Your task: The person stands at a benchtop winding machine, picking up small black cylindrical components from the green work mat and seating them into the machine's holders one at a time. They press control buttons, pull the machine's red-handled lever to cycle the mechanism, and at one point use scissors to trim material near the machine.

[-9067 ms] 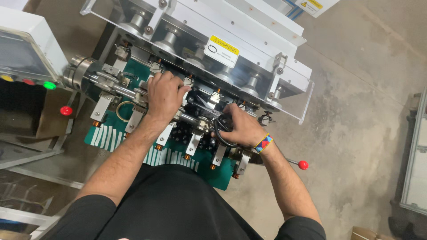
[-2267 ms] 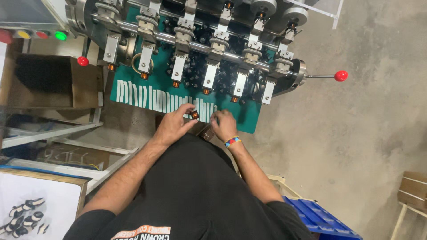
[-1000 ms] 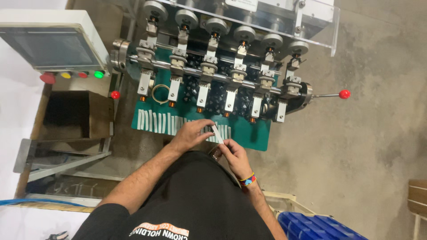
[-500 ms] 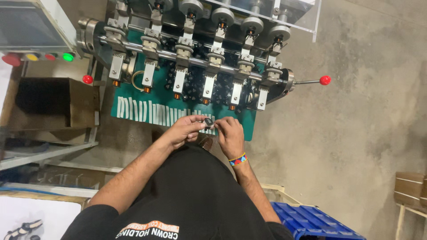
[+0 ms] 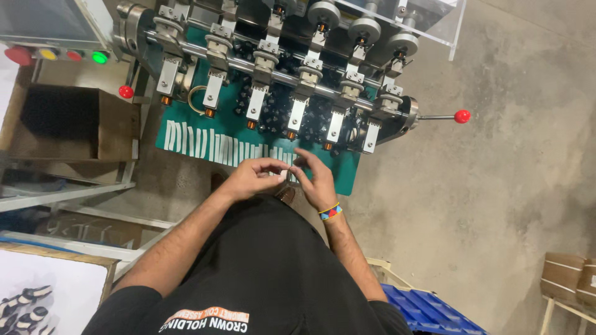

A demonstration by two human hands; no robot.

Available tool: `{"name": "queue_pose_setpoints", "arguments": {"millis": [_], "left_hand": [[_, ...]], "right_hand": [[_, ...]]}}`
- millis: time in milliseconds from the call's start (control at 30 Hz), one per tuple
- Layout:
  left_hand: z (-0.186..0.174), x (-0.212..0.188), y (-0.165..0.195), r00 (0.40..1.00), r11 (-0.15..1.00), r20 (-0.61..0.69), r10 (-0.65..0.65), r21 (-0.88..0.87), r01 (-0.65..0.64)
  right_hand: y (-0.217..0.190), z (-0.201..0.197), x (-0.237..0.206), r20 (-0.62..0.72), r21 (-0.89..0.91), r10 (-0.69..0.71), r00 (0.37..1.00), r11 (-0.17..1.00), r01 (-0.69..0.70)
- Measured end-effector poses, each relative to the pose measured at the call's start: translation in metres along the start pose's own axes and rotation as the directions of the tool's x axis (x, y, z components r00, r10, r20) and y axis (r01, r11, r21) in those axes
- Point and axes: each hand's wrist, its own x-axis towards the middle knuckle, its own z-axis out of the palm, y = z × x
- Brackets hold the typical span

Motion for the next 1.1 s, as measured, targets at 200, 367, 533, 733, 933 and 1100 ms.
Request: {"name": "queue_pose_setpoints", "arguments": {"millis": [200, 367, 533, 733, 933, 1100], "left_hand": [[-0.009, -0.011, 0.025, 0.942, 0.772, 0.061, 0.330, 0.556, -0.307], [-0.026, -0.012, 0.034, 0.943, 0.721, 0.142, 0.300, 0.614, -0.322], [-0.039, -0.015, 0.033, 0.921, 0.710, 0.155, 0.357, 0.595, -0.376], [-0.048, -0.013, 0.030, 0.933, 0.763, 0.074, 0.353, 0.554, -0.332], [-0.056, 0.000, 0.019, 0.996, 0.960, 0.079, -0.033, 0.280, 0.009], [-0.058, 0.010, 0.010, 0.988, 0.947, 0.128, -0.085, 0.319, 0.040]], "right_hand": [[0.014, 0.005, -0.001, 0.176, 0.250, 0.275, 0.945, 0.916, -0.313], [-0.006, 0.022, 0.010, 0.191, 0.009, 0.182, 0.965, 0.982, -0.187], [-0.041, 0.043, 0.013, 0.031, -0.249, 0.119, 0.992, 0.962, -0.108], [-0.067, 0.059, 0.007, -0.020, -0.404, -0.112, 0.993, 0.910, 0.095], [-0.065, 0.056, 0.002, 0.099, -0.289, 0.119, 0.988, 0.953, -0.086], [-0.054, 0.059, -0.003, 0.038, -0.348, 0.136, 0.990, 0.930, -0.115]]}}
